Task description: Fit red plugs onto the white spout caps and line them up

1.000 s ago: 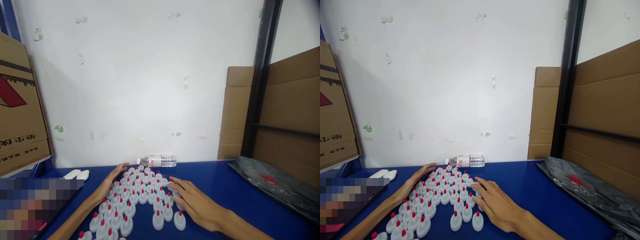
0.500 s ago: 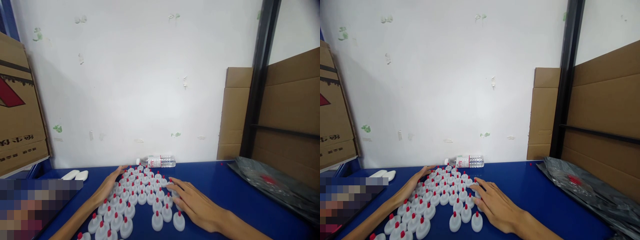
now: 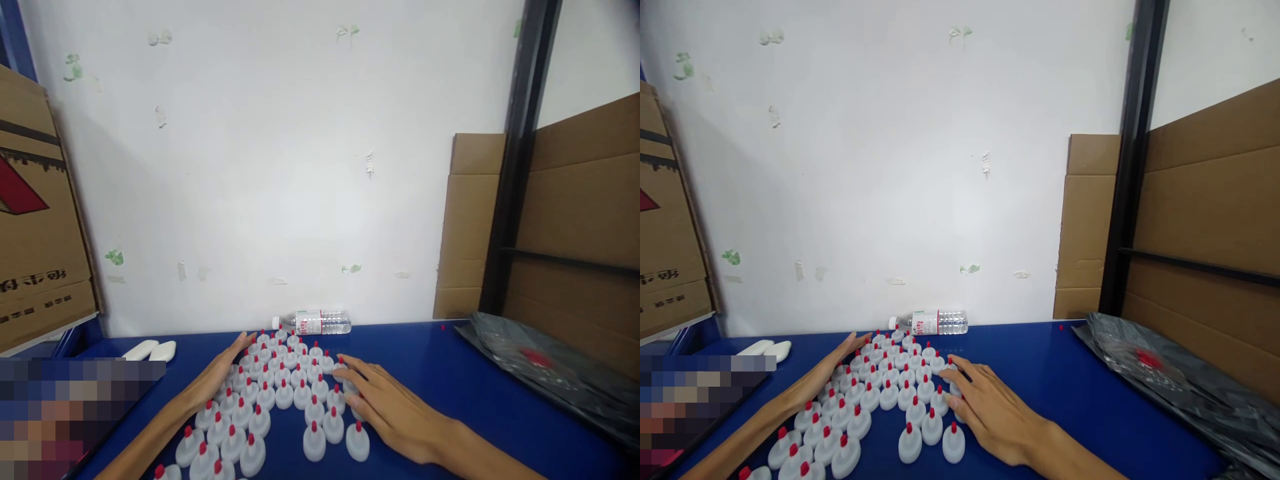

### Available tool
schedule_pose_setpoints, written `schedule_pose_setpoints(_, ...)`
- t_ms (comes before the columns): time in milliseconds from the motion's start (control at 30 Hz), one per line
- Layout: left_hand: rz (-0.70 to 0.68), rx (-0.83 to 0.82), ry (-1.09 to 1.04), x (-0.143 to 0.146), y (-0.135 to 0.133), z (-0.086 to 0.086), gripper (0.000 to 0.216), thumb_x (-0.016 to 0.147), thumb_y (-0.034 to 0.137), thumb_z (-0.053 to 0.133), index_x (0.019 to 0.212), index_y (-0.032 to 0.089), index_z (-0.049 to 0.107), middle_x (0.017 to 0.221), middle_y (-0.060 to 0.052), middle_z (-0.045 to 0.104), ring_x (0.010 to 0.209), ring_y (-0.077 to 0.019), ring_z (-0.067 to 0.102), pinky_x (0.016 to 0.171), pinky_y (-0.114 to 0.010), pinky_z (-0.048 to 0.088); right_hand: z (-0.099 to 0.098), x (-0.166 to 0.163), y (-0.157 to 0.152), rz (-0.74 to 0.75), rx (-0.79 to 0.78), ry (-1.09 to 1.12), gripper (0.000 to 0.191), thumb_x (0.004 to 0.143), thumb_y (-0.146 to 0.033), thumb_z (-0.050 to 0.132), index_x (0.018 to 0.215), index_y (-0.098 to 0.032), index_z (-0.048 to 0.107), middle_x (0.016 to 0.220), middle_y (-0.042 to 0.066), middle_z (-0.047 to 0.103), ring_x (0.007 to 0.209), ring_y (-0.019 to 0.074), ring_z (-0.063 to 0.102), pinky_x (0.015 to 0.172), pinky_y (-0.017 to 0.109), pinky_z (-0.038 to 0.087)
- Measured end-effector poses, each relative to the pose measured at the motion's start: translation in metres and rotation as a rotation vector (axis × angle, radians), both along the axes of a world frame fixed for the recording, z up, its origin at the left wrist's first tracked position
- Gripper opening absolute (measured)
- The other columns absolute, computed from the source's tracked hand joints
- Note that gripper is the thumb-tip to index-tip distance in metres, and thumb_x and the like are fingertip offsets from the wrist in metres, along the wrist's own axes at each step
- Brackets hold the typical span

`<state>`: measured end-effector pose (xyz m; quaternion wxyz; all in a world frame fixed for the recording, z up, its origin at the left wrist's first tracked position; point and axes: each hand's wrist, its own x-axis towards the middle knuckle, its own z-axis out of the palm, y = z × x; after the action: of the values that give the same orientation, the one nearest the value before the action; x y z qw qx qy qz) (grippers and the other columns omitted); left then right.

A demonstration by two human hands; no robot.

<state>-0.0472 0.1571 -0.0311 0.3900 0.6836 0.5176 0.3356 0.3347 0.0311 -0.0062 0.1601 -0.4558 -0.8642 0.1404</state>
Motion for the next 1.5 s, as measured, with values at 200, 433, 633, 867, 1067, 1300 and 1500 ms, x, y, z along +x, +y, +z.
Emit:
schedule_pose_setpoints(200,-0.021,-0.002,0.005,0.003,-0.004,0.002,0.096,0.095,0.087,0.021,0.162,0.021,0.043,0.168,-0.008,0.036,0.159,-0.0355,0.027,0.130,-0.053,0.021,-0.002,0.001,0.000,0.001,-0.009,0.022,0.057,0.112,-0.059,0.028,0.160,-0.032,0.043,0.172,0.007,0.032,0.156,0.0289,0.032,0.127,0.049,0.026)
schedule_pose_setpoints(433,-0.024,0.008,0.005,0.005,-0.004,0.003,0.093,0.097,0.085,0.020,0.167,0.024,0.031,0.172,-0.007,0.030,0.161,-0.0333,0.022,0.131,-0.054,0.013,-0.003,0.001,-0.001,-0.011,-0.014,-0.007,0.057,0.113,-0.060,0.026,0.161,-0.034,0.041,0.172,0.006,0.031,0.156,0.0269,0.032,0.127,0.049,0.026)
schedule_pose_setpoints(633,-0.038,0.017,0.000,0.006,-0.004,0.003,0.090,0.098,0.082,0.021,0.167,0.025,0.030,0.173,-0.005,0.026,0.162,-0.0305,0.019,0.132,-0.052,0.011,-0.002,0.001,-0.001,-0.010,-0.013,-0.014,0.058,0.113,-0.060,0.026,0.161,-0.031,0.042,0.172,0.007,0.031,0.157,0.0275,0.031,0.127,0.049,0.025)
schedule_pose_setpoints(867,-0.076,0.009,-0.002,0.006,-0.009,0.008,0.086,0.098,0.083,0.026,0.162,0.028,0.042,0.172,-0.001,0.029,0.161,-0.0328,0.021,0.132,-0.053,0.010,-0.001,0.000,0.000,0.005,0.007,0.008,0.057,0.113,-0.058,0.028,0.160,-0.030,0.044,0.171,0.008,0.034,0.155,0.0281,0.034,0.127,0.048,0.027)
schedule_pose_setpoints(1067,-0.092,0.002,-0.027,0.007,-0.011,0.010,0.083,0.100,0.080,0.028,0.162,0.029,0.041,0.170,-0.003,0.034,0.160,-0.0317,0.025,0.132,-0.054,0.011,0.000,0.000,0.000,0.001,0.000,-0.001,0.058,0.113,-0.059,0.026,0.160,-0.031,0.043,0.171,0.007,0.033,0.156,0.0278,0.033,0.127,0.049,0.027)
schedule_pose_setpoints(1300,-0.133,-0.003,-0.051,0.007,-0.009,0.011,0.081,0.100,0.079,0.030,0.162,0.028,0.042,0.168,-0.003,0.037,0.159,-0.0327,0.029,0.130,-0.053,0.020,-0.001,0.000,0.000,-0.009,-0.027,-0.012,0.059,0.113,-0.060,0.026,0.161,-0.031,0.041,0.172,0.008,0.031,0.157,0.0278,0.030,0.128,0.052,0.023)
schedule_pose_setpoints(1500,-0.152,0.019,-0.049,0.014,-0.013,0.018,0.077,0.101,0.078,0.029,0.159,0.030,0.046,0.167,0.002,0.039,0.159,-0.0308,0.027,0.132,-0.050,0.019,-0.004,0.001,0.000,0.006,-0.022,0.028,0.057,0.113,-0.059,0.028,0.159,-0.031,0.044,0.171,0.008,0.033,0.156,0.0293,0.032,0.127,0.054,0.024)
